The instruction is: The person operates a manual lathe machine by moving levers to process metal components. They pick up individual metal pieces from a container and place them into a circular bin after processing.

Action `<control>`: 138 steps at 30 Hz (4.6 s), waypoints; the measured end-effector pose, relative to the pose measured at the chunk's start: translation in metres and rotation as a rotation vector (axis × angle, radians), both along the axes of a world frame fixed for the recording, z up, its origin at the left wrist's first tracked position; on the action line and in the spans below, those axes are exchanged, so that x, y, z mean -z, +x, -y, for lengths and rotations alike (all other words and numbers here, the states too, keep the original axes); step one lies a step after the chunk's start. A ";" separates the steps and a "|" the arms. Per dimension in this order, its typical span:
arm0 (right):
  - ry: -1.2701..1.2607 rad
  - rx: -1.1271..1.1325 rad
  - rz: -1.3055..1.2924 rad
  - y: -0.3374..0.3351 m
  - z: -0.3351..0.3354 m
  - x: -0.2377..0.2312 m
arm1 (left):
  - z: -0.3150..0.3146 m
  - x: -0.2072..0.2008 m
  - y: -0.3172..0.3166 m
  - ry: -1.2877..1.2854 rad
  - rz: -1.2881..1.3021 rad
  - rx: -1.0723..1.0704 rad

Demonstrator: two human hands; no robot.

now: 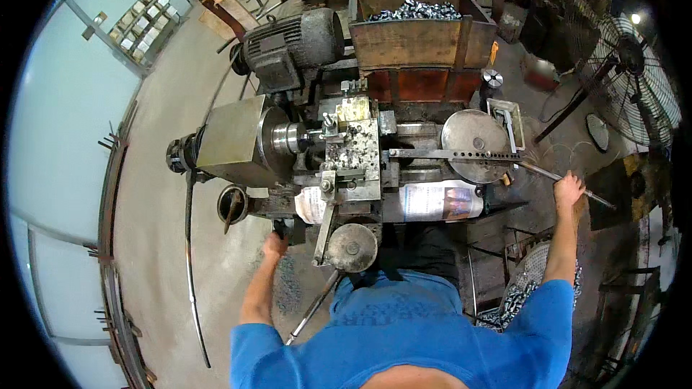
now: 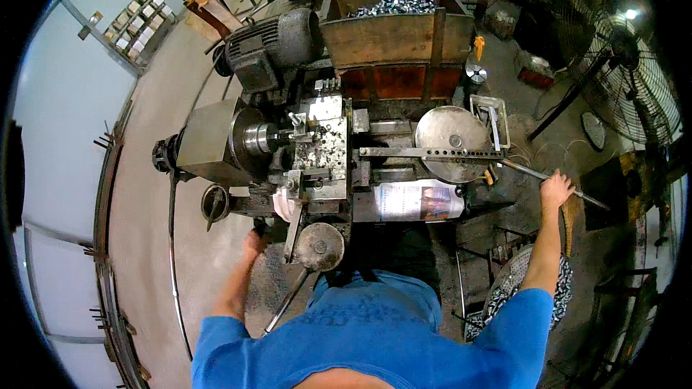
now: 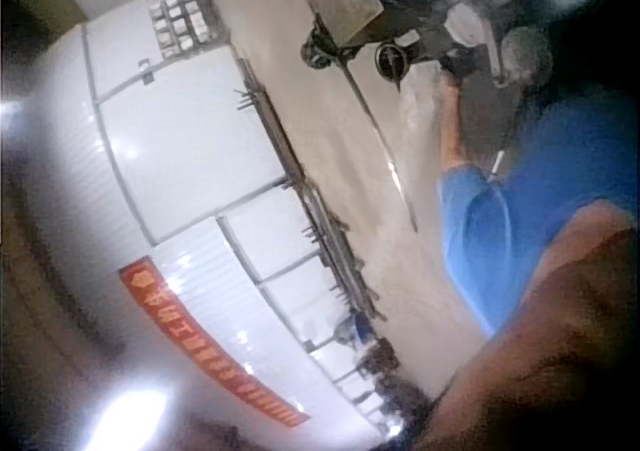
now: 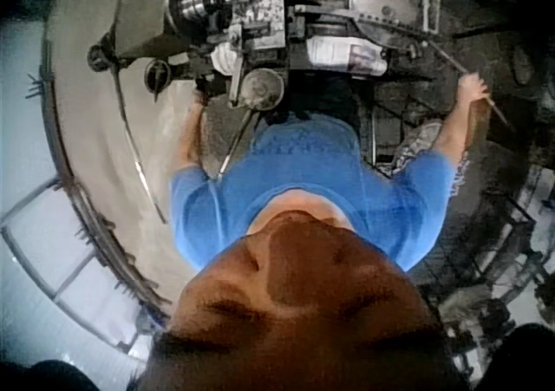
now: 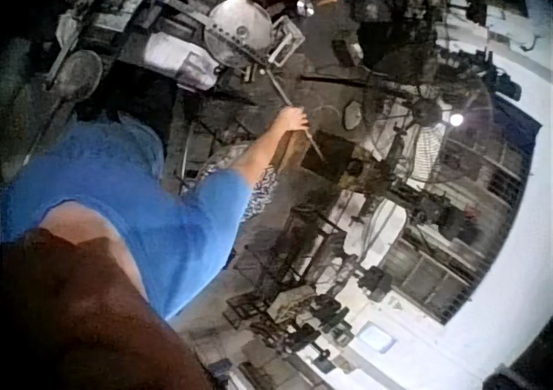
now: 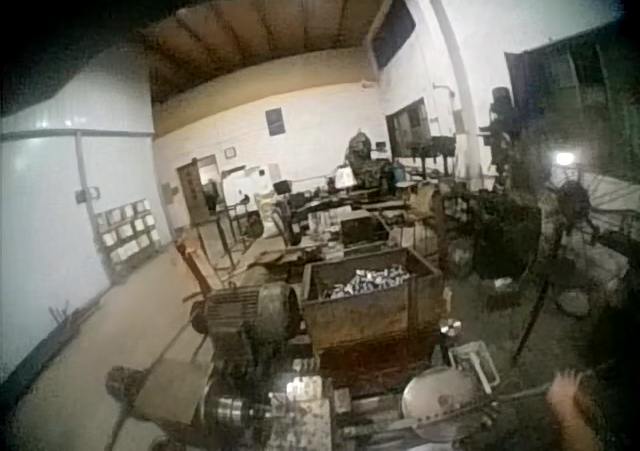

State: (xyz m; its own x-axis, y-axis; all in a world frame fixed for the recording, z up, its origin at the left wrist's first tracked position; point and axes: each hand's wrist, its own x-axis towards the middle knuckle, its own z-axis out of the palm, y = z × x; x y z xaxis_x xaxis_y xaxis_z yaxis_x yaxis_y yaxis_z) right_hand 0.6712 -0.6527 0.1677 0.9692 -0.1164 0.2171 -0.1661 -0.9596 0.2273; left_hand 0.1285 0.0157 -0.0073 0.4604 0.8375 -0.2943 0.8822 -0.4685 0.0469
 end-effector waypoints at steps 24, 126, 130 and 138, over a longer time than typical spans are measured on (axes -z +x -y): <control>0.126 -1.723 -0.038 -0.213 -0.497 -0.150 | -0.045 -0.284 -0.110 0.579 0.469 -0.235; 0.629 -1.828 -0.433 -0.281 -0.354 -0.153 | 0.177 -0.332 0.121 -0.460 0.854 0.539; 0.469 -1.861 -0.326 -0.251 -0.417 -0.166 | 0.131 -0.346 0.061 -0.261 0.678 0.383; 0.003 -1.608 -0.232 -0.211 -0.521 -0.149 | 0.062 -0.323 -0.110 0.372 0.287 -0.038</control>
